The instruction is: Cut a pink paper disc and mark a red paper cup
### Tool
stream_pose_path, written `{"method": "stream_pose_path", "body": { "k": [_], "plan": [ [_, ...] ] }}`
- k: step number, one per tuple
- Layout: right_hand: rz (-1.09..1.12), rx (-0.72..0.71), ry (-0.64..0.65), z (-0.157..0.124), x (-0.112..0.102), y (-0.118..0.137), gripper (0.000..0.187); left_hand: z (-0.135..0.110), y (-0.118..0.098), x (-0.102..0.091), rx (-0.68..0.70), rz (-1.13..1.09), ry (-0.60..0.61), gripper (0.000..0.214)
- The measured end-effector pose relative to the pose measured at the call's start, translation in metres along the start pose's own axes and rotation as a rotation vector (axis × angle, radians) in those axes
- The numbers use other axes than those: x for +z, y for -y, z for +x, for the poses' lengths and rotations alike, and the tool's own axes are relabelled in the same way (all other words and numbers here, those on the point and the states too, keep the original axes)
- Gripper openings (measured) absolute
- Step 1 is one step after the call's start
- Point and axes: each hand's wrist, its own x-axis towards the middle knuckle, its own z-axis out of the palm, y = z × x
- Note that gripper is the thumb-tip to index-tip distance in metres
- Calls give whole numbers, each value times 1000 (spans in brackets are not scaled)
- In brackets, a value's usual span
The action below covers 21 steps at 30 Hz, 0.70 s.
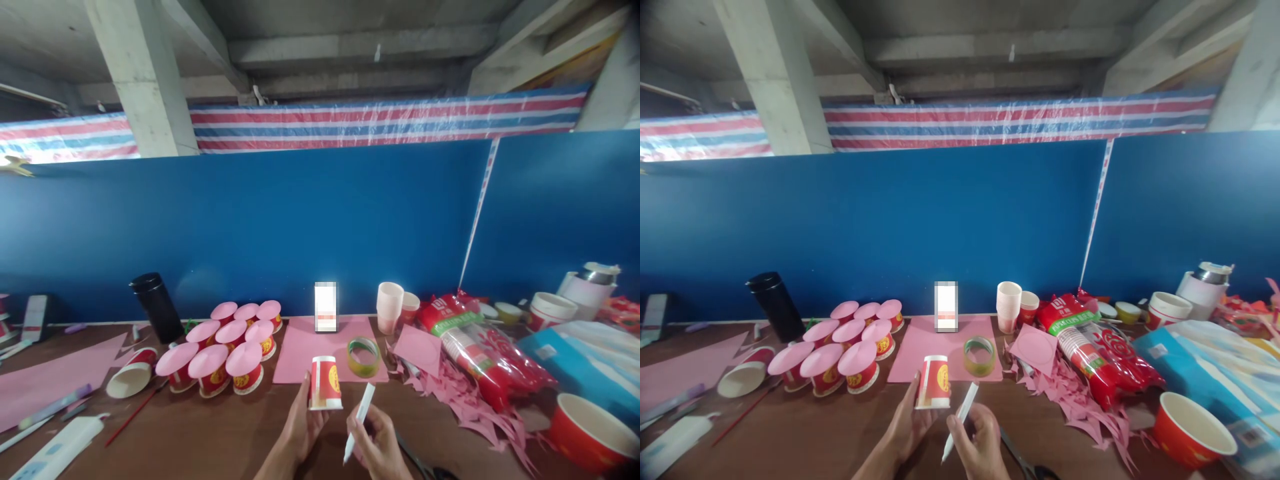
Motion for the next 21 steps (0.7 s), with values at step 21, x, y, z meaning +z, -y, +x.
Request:
{"method": "stream_pose_path", "body": {
  "k": [21],
  "plan": [
    [47,3,84,4,2,-3,33,3,2,-4,-31,-13,-12,42]
  ]
}}
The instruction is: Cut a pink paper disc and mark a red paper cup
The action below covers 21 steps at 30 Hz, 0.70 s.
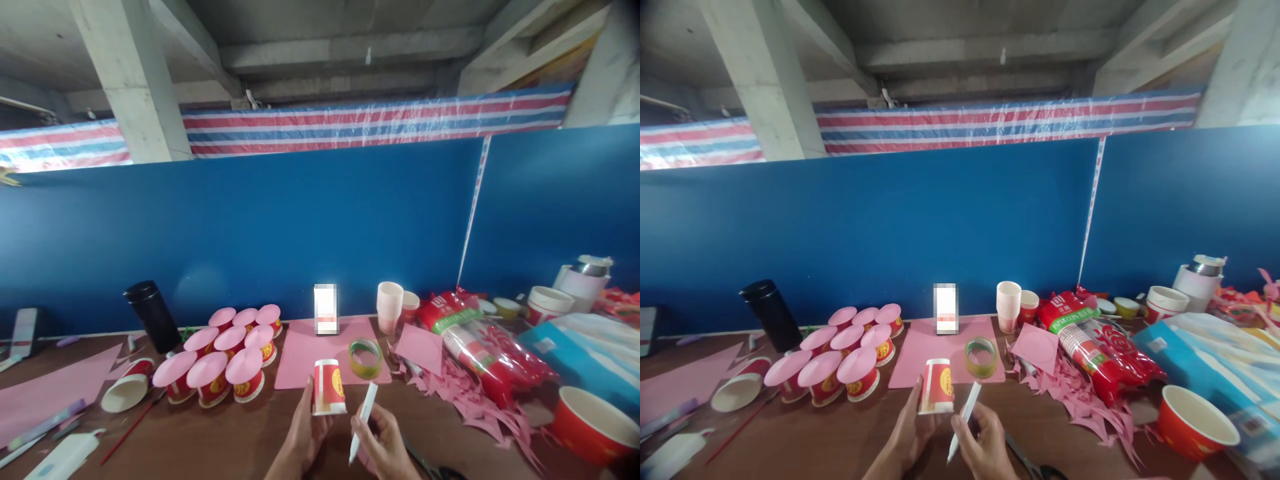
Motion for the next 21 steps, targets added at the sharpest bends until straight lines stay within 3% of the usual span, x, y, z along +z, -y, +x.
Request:
{"method": "stream_pose_path", "body": {
  "k": [5,14,21],
  "plan": [
    [149,85,11,-1,2,5,34,0,0,2,10,11,-6,40],
    [91,11,-29,3,1,-5,35,0,-1,-2,5,-48,7,41],
    [54,37,8,3,0,-3,37,-1,1,-1,16,-43,68,45]
  ]
}}
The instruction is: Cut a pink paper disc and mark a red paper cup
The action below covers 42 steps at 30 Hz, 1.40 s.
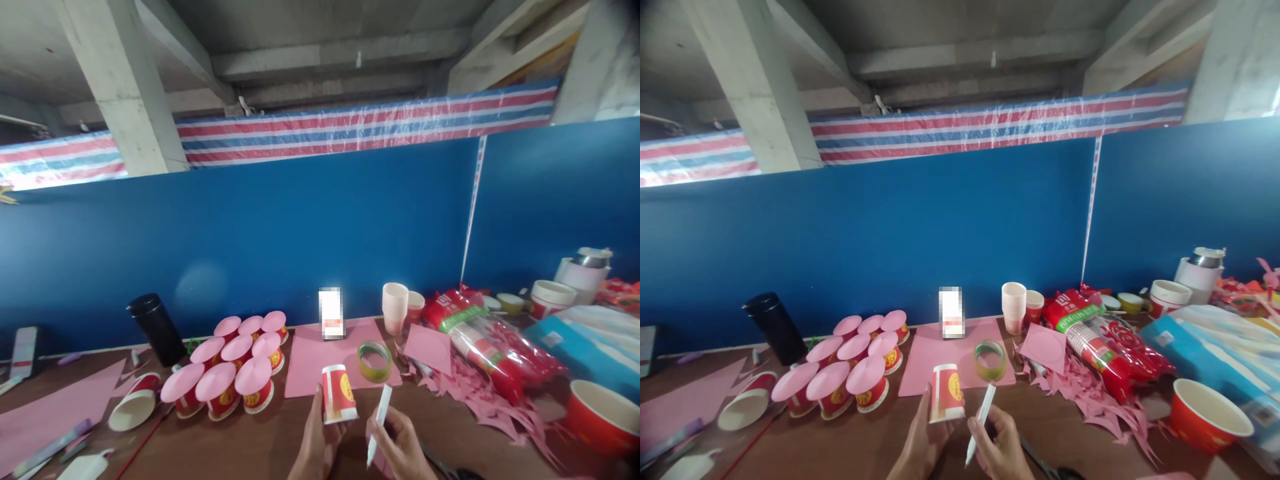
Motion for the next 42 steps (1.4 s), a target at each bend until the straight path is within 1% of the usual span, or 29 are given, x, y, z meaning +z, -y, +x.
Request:
{"method": "stream_pose_path", "body": {
  "k": [5,12,15,19,23,29,34,37,42],
  "plan": [
    [-5,6,-33,1,-2,2,35,1,1,-1,27,-6,-3,42],
    [2,44,-90,4,-6,-6,35,1,0,-1,18,44,-127,45],
    [2,43,-126,5,-7,-8,34,-3,-1,3,17,67,-113,46],
    [12,41,-139,5,-7,-9,34,-9,-3,11,13,62,-57,55],
    [12,37,-132,5,-7,-4,35,-11,-4,16,23,67,-81,59],
    [42,43,-115,4,-7,-6,34,-9,-3,10,26,73,-56,56],
    [40,49,-94,4,-6,-9,33,1,-3,3,-2,67,-82,58],
    [34,41,-76,4,-6,-5,34,5,-2,0,-2,63,-88,58],
    [47,34,-103,4,-4,6,38,5,-1,0,-2,66,-94,57]
  ]
}}
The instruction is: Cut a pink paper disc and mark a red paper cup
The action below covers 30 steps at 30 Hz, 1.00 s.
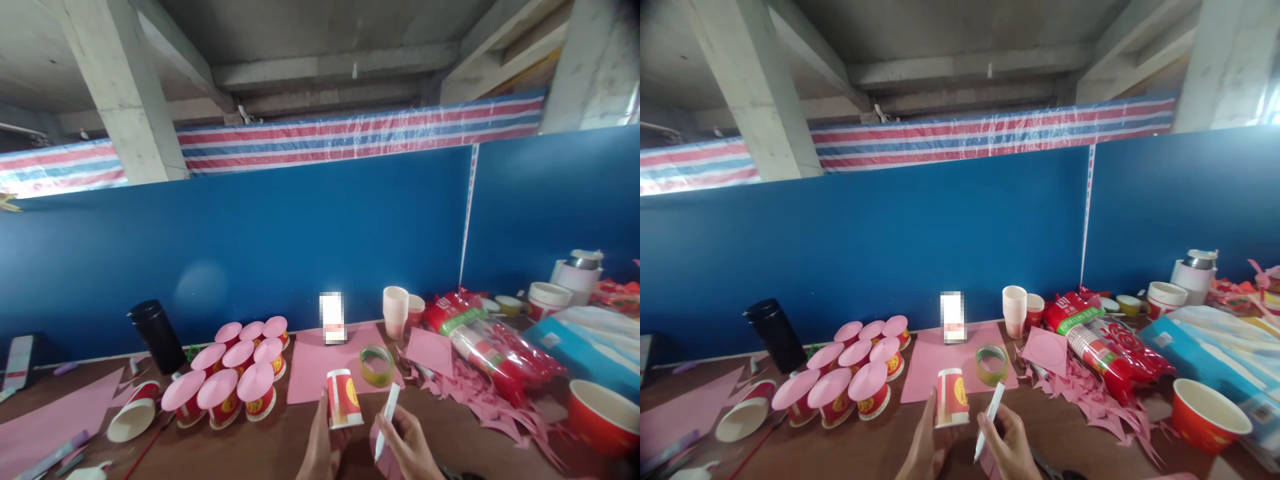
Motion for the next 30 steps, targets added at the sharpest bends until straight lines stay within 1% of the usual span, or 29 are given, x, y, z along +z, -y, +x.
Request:
{"method": "stream_pose_path", "body": {
  "k": [11,18,22,30],
  "plan": [
    [-57,-6,8,0,0,4,41,-7,-2,5,1,3,26,57],
    [-41,-12,5,0,-1,4,41,-2,0,2,1,-21,-13,53],
    [-35,3,5,0,-1,1,43,0,0,1,-8,-22,-8,54],
    [-31,15,20,0,-1,3,40,-1,-1,1,-1,-19,3,58]
  ]
}}
